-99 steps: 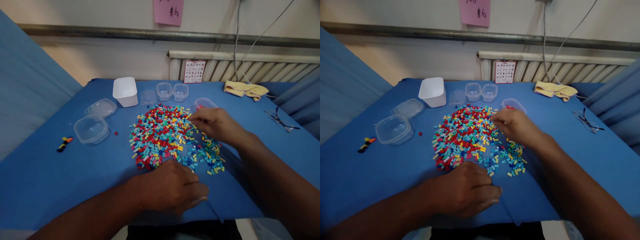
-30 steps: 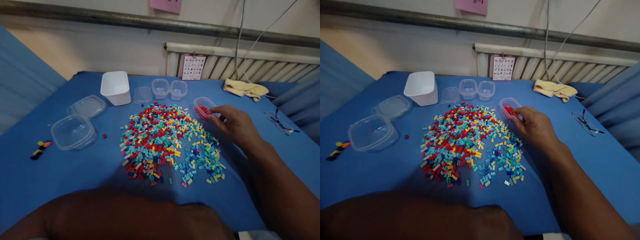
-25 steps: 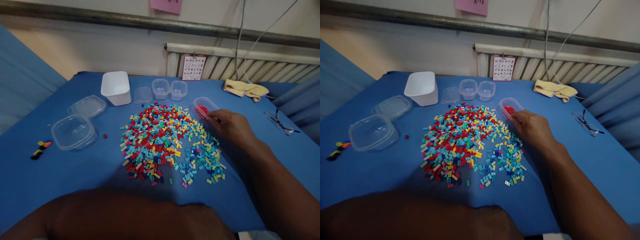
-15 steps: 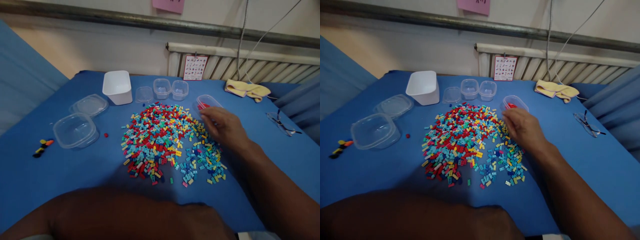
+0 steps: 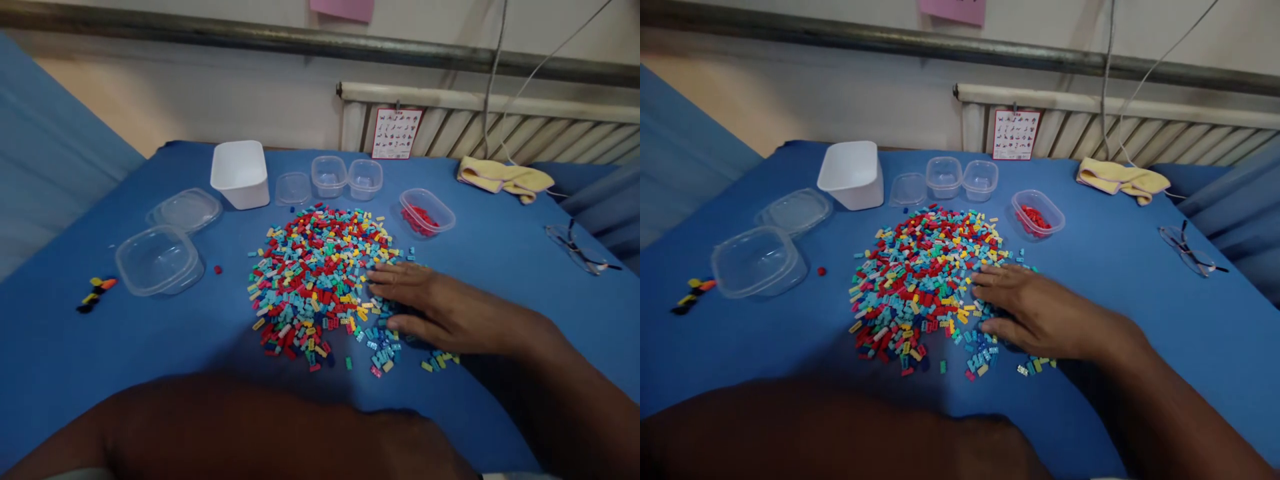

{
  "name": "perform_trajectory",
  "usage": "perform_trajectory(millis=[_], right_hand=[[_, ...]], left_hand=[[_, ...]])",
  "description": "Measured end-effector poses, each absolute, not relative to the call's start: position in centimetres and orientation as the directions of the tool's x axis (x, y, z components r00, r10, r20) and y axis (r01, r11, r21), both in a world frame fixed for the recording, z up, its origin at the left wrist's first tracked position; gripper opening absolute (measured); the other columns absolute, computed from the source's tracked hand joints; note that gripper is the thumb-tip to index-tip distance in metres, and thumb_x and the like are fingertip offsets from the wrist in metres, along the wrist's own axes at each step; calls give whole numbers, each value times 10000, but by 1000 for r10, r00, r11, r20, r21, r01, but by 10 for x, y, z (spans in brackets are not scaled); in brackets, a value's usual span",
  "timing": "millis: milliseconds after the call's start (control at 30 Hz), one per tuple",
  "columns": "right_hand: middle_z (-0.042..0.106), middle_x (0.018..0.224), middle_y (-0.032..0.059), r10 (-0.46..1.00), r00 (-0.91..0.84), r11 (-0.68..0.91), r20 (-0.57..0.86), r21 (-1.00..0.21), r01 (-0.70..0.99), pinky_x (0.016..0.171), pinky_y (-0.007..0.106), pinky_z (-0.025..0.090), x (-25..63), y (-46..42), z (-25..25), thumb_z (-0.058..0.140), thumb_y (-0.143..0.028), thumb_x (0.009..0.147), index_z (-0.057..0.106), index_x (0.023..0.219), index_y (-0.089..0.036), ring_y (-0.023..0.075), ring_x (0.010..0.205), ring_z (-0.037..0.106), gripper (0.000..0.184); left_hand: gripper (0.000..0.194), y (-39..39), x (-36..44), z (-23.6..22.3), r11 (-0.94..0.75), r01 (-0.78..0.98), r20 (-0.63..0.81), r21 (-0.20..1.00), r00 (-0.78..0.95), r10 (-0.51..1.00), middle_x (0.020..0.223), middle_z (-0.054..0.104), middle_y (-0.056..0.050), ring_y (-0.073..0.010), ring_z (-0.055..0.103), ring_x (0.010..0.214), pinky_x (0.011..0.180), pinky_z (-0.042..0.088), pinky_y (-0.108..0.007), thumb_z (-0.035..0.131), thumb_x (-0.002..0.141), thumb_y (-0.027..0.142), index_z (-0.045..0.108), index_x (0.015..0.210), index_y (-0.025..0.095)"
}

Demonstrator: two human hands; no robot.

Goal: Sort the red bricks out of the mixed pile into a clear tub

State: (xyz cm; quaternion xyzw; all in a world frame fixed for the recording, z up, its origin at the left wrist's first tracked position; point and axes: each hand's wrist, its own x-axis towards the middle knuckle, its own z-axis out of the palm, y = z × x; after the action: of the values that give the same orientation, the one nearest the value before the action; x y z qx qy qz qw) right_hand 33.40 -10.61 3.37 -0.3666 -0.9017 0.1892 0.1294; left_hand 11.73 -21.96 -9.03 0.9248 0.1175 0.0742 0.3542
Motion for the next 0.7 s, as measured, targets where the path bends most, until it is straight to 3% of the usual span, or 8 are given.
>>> perform_trajectory(millis=[133, 233, 367, 500, 600, 700], right_hand=[[809, 1382, 113, 816, -542, 577, 202, -350, 738, 1098, 473, 614, 353, -95, 35, 571, -340, 1142, 814, 1323, -249, 300, 1257, 774, 316], [848, 1181, 107, 838, -513, 545, 186, -270, 794, 961, 421, 620, 362, -88, 26, 574, -285, 1129, 831, 1176, -230, 272, 1071, 796, 267], [836, 1004, 71, 830, -545, 556, 117, -252, 792, 859, 375, 586, 366, -90, 25, 642, -238, 1076, 840, 1049, -251, 248, 954, 771, 200], [827, 1040, 76, 826, -548, 560, 132, -306, 770, 874, 377, 580, 359, -95, 35, 632, -266, 1097, 818, 1102, -243, 241, 969, 758, 187], [824, 1078, 79, 760, -635, 626, 140, -418, 658, 904, 360, 579, 346, -97, 39, 593, -243, 1122, 802, 1158, -241, 220, 1001, 756, 212], [819, 1081, 80, 723, -683, 645, 103, -455, 614, 913, 347, 573, 337, -98, 39, 556, -205, 1131, 805, 1170, -238, 208, 1006, 752, 254]], left_hand=[[252, -219, 114, -94, -704, 89, 119, 705, 963, 242, 462, 384, 46, -130, 422, 445, 558, 344, -237, 661, 759, -10, 649, 679, 229], [259, -214, 123, -96, -618, 55, 97, 784, 973, 210, 507, 435, 48, -114, 461, 477, 602, 371, -236, 654, 781, -17, 623, 664, 212], [292, -206, 150, -101, -409, -102, 106, 907, 994, -14, 566, 526, 29, -108, 524, 508, 557, 396, -234, 695, 836, 53, 595, 610, 209], [368, -205, 163, -107, -346, -184, 153, 920, 981, -117, 597, 585, 20, -112, 528, 495, 465, 375, -238, 802, 834, 178, 547, 571, 209], [400, -207, 162, -111, -344, -200, 172, 917, 979, -112, 574, 554, 15, -116, 519, 488, 456, 370, -241, 789, 838, 145, 513, 554, 202], [418, -210, 160, -116, -345, -216, 167, 913, 972, -167, 558, 554, 30, -105, 503, 465, 442, 355, -239, 802, 809, 128, 501, 528, 198]])
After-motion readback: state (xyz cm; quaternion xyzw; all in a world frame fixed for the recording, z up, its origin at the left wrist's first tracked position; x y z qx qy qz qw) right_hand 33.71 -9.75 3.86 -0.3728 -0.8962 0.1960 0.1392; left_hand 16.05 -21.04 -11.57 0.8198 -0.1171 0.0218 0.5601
